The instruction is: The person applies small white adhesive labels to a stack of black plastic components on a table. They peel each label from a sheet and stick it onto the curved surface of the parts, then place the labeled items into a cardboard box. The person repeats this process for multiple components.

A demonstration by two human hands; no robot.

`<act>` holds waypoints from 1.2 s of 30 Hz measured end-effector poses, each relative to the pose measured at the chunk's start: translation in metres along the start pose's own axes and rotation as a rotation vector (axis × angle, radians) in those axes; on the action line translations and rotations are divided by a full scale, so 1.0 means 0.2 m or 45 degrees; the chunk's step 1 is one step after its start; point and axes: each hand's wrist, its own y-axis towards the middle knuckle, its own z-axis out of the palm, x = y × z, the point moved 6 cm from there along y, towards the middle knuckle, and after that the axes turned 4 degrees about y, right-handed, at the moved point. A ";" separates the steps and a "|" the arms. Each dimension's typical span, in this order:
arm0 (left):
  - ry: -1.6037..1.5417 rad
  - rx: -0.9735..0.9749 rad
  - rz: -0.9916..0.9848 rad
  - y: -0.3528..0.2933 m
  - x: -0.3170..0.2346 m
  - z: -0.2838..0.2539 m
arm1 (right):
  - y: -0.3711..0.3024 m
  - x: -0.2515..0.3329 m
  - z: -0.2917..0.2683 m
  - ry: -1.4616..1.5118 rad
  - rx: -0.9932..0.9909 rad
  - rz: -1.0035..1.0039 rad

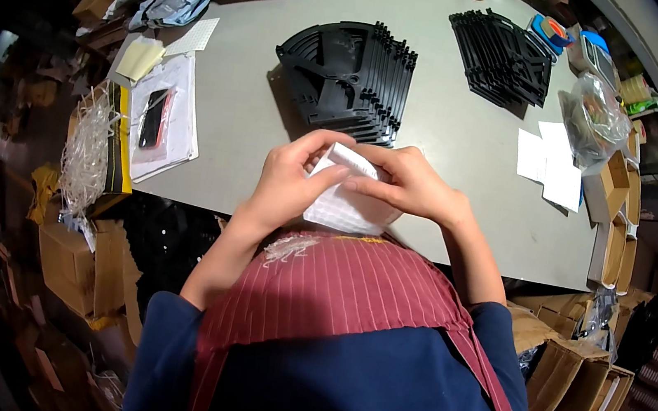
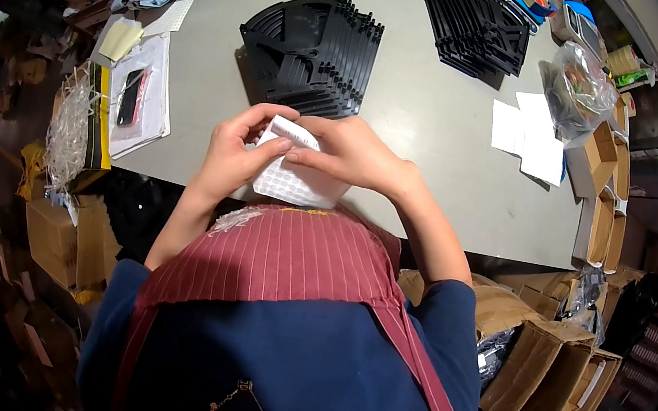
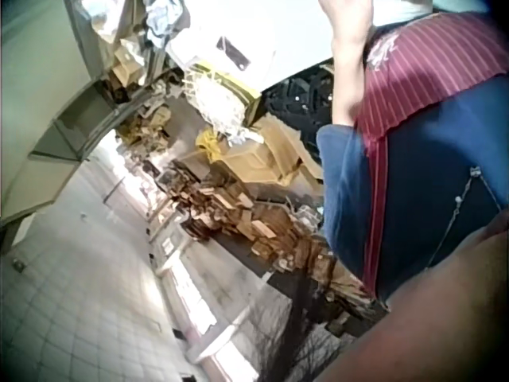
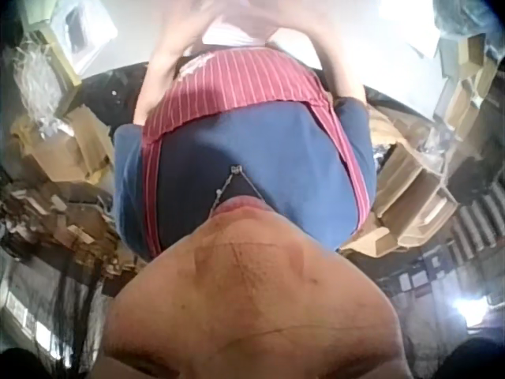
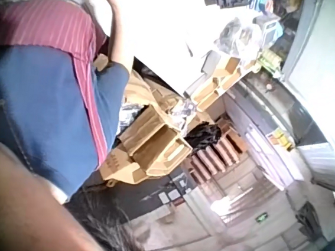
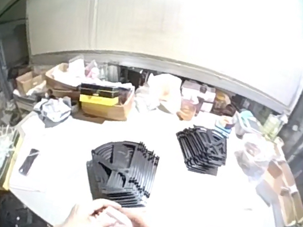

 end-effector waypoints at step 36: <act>-0.538 -0.563 -0.397 -0.01 0.91 -0.59 | 1.03 -0.19 -0.09 -0.346 -0.092 0.022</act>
